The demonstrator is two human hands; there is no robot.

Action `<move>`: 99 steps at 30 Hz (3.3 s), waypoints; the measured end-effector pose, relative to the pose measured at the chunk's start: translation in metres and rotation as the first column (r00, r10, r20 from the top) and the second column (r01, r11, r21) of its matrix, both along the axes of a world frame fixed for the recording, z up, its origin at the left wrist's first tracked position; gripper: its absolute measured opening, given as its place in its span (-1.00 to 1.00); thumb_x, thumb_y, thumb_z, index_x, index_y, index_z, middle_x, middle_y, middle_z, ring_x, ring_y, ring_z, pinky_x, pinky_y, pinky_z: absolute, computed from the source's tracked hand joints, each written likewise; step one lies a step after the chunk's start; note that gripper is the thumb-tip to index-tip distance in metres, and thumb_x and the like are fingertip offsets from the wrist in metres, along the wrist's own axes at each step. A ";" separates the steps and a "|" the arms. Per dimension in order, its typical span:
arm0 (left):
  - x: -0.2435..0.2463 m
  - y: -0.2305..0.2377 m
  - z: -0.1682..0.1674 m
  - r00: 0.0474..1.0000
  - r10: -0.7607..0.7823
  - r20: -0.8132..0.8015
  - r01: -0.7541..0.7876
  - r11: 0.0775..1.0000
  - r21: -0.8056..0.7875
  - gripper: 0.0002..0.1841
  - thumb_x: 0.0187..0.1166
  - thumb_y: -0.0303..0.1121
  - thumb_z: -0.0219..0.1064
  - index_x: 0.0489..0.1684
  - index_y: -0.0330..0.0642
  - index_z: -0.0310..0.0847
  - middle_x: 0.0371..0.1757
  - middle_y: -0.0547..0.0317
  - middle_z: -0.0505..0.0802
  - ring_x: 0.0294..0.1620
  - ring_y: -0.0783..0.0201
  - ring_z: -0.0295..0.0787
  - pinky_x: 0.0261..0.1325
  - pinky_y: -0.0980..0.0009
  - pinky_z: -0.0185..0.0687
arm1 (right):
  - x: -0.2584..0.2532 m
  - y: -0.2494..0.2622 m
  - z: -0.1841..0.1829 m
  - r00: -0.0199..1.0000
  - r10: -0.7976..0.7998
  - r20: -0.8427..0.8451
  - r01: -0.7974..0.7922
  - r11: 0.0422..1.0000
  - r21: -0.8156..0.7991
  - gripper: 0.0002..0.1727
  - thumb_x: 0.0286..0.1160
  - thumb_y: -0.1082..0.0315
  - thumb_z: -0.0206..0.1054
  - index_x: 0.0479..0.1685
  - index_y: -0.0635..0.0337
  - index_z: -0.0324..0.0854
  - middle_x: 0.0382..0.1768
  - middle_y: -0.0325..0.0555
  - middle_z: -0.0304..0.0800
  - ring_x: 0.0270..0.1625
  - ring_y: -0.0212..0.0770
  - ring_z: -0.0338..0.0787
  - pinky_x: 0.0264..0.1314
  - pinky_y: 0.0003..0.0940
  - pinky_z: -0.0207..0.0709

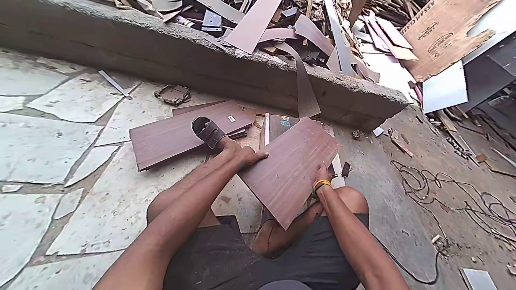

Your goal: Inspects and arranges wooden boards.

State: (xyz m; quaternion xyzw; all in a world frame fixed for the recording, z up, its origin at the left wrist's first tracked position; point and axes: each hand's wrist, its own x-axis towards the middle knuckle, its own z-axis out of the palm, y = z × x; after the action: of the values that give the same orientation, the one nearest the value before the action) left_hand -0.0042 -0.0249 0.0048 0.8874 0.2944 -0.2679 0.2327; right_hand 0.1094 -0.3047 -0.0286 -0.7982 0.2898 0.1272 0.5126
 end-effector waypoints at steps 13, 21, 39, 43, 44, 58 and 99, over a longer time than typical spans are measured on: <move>-0.094 -0.034 -0.037 0.499 0.853 0.149 -0.568 0.453 -0.687 -0.23 0.55 0.38 0.28 -0.15 -0.36 0.75 -0.11 -0.18 0.86 -0.03 -0.04 0.85 0.14 -0.11 0.69 | 0.050 0.093 0.047 0.814 0.567 0.125 -0.514 0.804 -0.299 -0.06 0.87 -0.28 -0.33 0.04 0.45 0.74 0.14 0.41 0.77 0.28 0.23 0.74 0.37 0.22 0.48; -0.068 -0.024 -0.064 0.389 0.921 -0.002 -0.579 0.243 -0.778 -0.26 0.54 0.35 0.32 -0.03 -0.35 0.76 -0.09 -0.17 0.89 -0.02 -0.01 0.88 0.14 -0.06 0.75 | 0.102 0.160 0.002 0.694 0.718 -0.055 -0.684 0.634 -0.361 -0.03 0.82 -0.35 -0.34 0.19 0.42 0.70 0.32 0.38 0.72 0.45 0.20 0.69 0.50 0.20 0.45; -0.059 -0.007 -0.077 0.396 0.918 -0.028 -0.564 0.219 -0.796 -0.40 0.54 0.10 0.48 0.15 -0.34 0.68 -0.04 -0.10 0.91 -0.05 0.10 0.92 0.12 0.07 0.82 | 0.114 0.092 0.085 0.328 0.774 -0.542 -0.813 -0.061 -0.580 -0.05 0.70 -0.47 -0.20 0.04 0.33 0.72 0.03 0.29 0.84 0.09 0.20 0.88 0.17 0.25 0.66; -0.059 -0.010 -0.074 0.375 0.927 -0.023 -0.585 0.217 -0.782 -0.39 0.53 0.10 0.49 0.16 -0.36 0.67 0.00 -0.13 0.89 -0.01 0.07 0.89 0.15 0.05 0.79 | 0.086 0.047 0.056 0.126 0.810 -0.572 -0.928 -0.107 -0.356 -0.20 0.67 -0.38 0.09 0.26 0.28 0.62 -0.07 0.19 0.86 -0.14 0.10 0.91 0.03 0.13 0.75; -0.059 -0.009 -0.074 0.376 0.926 -0.027 -0.583 0.214 -0.784 -0.39 0.54 0.10 0.49 0.18 -0.36 0.66 0.01 -0.14 0.88 0.00 0.06 0.89 0.16 0.05 0.79 | 0.074 0.043 0.052 0.067 0.810 -0.583 -0.932 -0.159 -0.327 -0.17 0.62 -0.37 0.18 0.45 0.26 0.53 0.05 0.21 0.84 -0.01 0.12 0.90 0.16 0.16 0.72; -0.066 -0.009 -0.072 0.450 0.892 -0.046 -0.543 0.233 -0.807 -0.34 0.39 -0.16 0.65 0.40 -0.32 0.50 0.11 -0.16 0.86 0.05 0.06 0.90 0.15 0.09 0.84 | -0.047 0.036 0.013 -0.046 0.743 -0.668 -0.702 -0.500 -0.508 0.71 -0.23 -0.31 0.79 0.92 0.31 -0.38 0.63 0.48 0.27 0.58 0.37 0.50 0.46 0.23 0.52; 0.002 0.027 -0.087 0.520 0.853 0.042 -0.618 0.410 -0.671 -0.31 0.35 0.01 0.64 0.38 -0.26 0.62 0.19 -0.23 0.83 0.23 -0.12 0.81 0.34 -0.18 0.66 | 0.021 0.046 -0.004 -0.049 0.899 -0.435 -0.661 -0.355 -0.660 0.06 0.25 -0.22 0.57 0.77 0.17 0.34 0.52 0.29 0.56 0.52 0.32 0.56 0.44 0.25 0.47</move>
State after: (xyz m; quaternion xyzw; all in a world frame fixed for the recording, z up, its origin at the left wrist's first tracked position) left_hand -0.0026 0.0023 -0.0817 0.5734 0.5134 -0.0320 0.6377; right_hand 0.1304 -0.2588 -0.0329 -0.8760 -0.4278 0.1992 -0.0997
